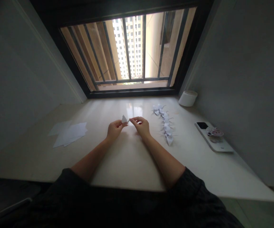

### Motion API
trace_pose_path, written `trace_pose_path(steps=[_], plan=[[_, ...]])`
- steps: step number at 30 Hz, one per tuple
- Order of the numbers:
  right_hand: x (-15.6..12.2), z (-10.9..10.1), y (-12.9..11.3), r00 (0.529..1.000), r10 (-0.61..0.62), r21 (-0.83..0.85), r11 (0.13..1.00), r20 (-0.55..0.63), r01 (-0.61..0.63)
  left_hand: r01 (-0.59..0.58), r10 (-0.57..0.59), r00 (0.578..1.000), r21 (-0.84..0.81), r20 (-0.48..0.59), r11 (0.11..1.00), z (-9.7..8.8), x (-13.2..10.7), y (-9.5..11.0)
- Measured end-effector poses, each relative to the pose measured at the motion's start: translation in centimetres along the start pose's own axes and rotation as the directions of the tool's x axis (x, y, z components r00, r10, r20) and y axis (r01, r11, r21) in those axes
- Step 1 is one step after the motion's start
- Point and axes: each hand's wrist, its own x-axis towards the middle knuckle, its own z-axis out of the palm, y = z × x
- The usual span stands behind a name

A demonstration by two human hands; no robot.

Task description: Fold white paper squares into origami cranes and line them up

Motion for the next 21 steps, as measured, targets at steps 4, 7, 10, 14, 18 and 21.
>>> trace_pose_path(steps=[4,7,10,14,18,21], plan=[[0.0,0.1,0.1,1.000,0.019,0.049,0.999,0.006,-0.019,0.028,-0.028,1.000,-0.040,-0.002,0.999,0.1,0.0,0.0],[0.1,0.1,0.2,0.999,0.037,0.070,0.997,0.006,-0.037,0.044,-0.044,0.999,-0.064,0.003,0.997,0.2,0.0,-0.1],[0.1,0.1,0.4,0.999,0.050,0.081,0.995,0.008,-0.050,0.056,-0.055,0.998,-0.083,0.009,0.995,0.3,0.0,-0.1],[0.2,0.1,0.8,1.000,0.023,0.034,0.999,0.016,-0.023,0.059,-0.058,0.998,-0.076,0.016,0.995,0.3,0.0,-0.2],[0.3,0.0,1.0,1.000,-0.016,-0.064,0.998,0.014,0.017,0.050,-0.049,0.999,-0.031,0.020,0.998,0.1,0.1,-0.2],[0.5,-0.1,1.3,0.999,-0.023,-0.103,0.994,0.034,0.027,0.047,-0.048,0.999,0.023,0.026,0.999,0.0,0.0,-0.1]])
